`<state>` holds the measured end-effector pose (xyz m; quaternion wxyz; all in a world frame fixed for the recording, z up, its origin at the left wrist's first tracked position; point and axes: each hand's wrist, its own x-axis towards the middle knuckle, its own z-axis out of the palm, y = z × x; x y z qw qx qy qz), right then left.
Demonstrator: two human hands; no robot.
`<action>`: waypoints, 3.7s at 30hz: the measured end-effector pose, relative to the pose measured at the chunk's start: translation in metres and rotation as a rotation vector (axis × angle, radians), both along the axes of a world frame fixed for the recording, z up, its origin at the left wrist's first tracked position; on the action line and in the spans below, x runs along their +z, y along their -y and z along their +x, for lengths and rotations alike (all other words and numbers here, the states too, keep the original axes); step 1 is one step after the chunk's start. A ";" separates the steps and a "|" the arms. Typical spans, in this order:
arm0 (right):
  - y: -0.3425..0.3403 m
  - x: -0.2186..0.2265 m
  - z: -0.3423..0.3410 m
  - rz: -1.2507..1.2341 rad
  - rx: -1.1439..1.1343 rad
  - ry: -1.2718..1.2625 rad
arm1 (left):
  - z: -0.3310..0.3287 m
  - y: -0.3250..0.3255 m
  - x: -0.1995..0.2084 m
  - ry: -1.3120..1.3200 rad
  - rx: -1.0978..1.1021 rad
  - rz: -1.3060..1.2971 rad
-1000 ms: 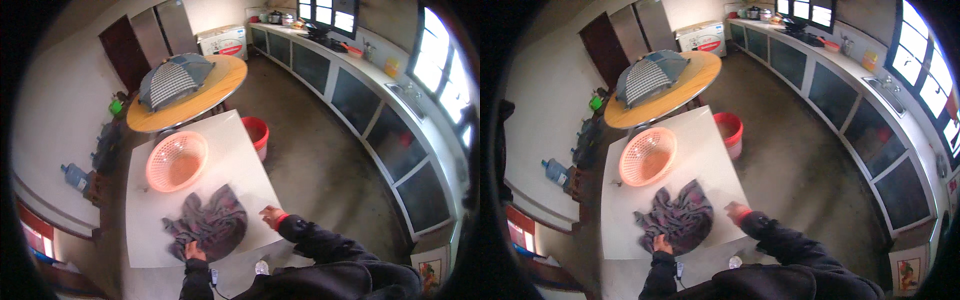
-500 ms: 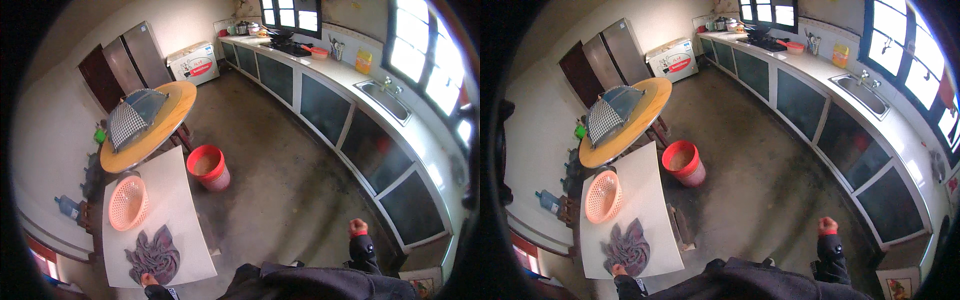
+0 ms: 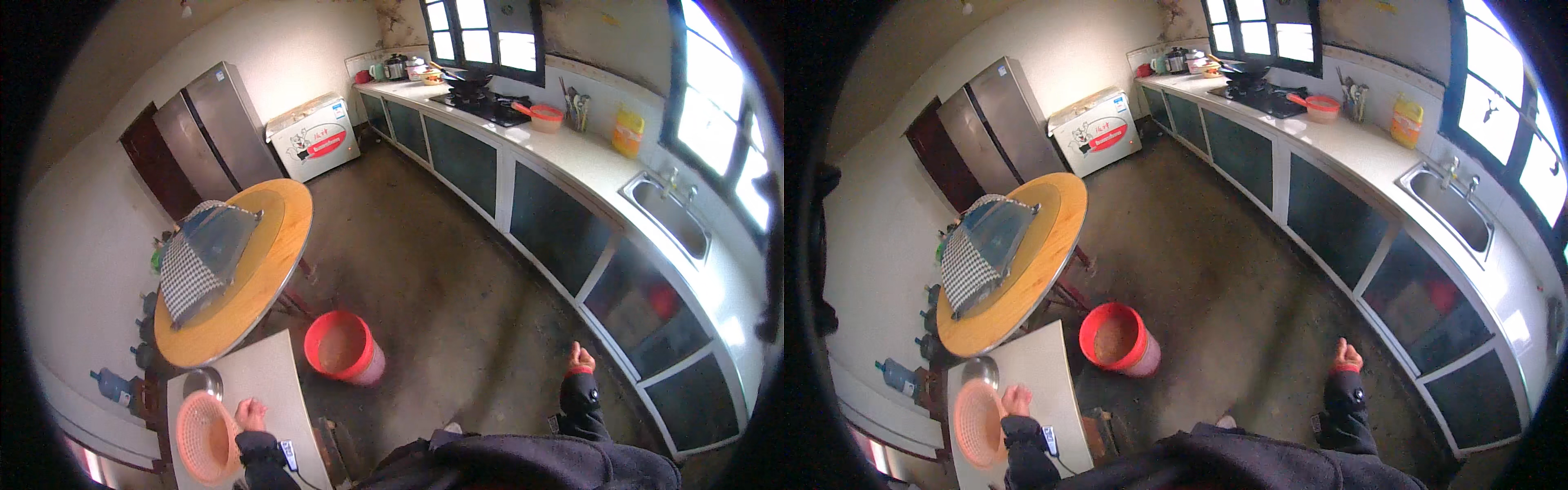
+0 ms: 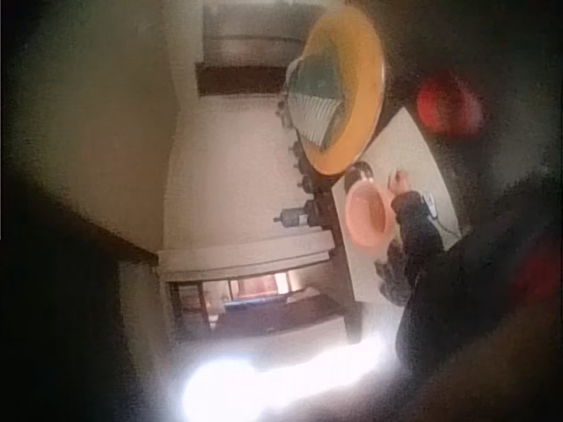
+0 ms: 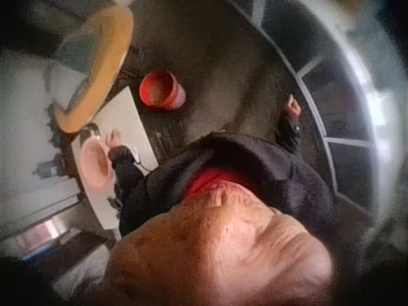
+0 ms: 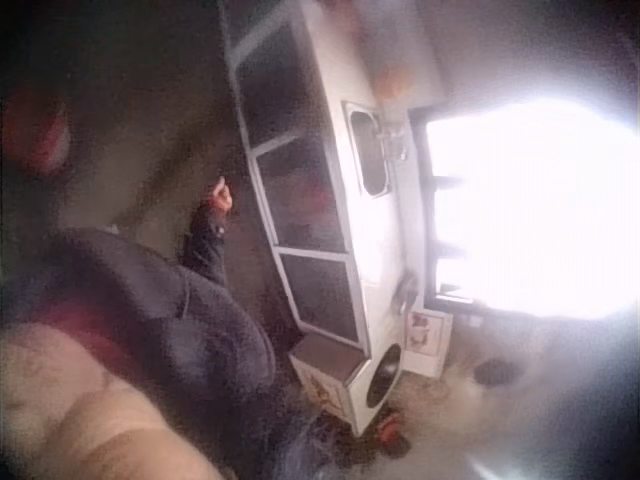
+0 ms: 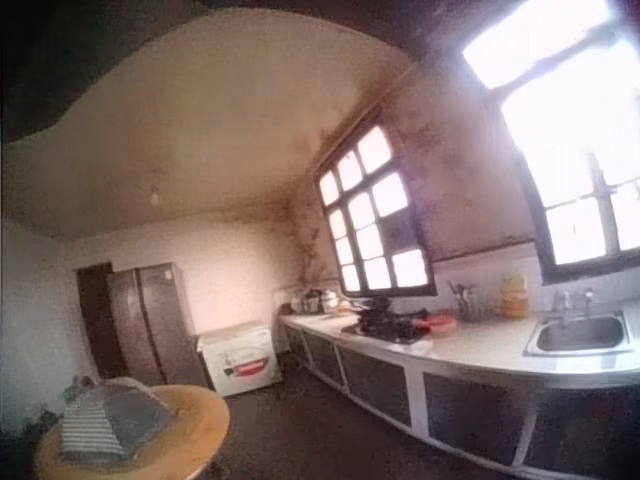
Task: The person washes a white bowl and spoon in the kitchen sink using a sponge, then places the bowl in a cabinet. They pick up a light blue kettle, walk outside, and pour hot water into a red basin containing clothes. The person briefly agitates the clothes in the water before returning inside with the kettle.
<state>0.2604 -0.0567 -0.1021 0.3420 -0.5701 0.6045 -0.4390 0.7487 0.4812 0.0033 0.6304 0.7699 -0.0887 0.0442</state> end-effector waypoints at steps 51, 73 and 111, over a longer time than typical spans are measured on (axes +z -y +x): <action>0.937 0.242 1.298 -0.584 0.192 0.497 | 1.141 0.966 0.081 -0.097 -0.008 0.174; 1.214 0.242 1.534 -0.447 0.085 0.324 | 1.611 1.668 0.144 0.065 -1.056 -0.104; 1.172 0.256 1.822 0.002 -0.873 -0.007 | 1.843 2.232 0.156 -0.202 -1.181 -0.215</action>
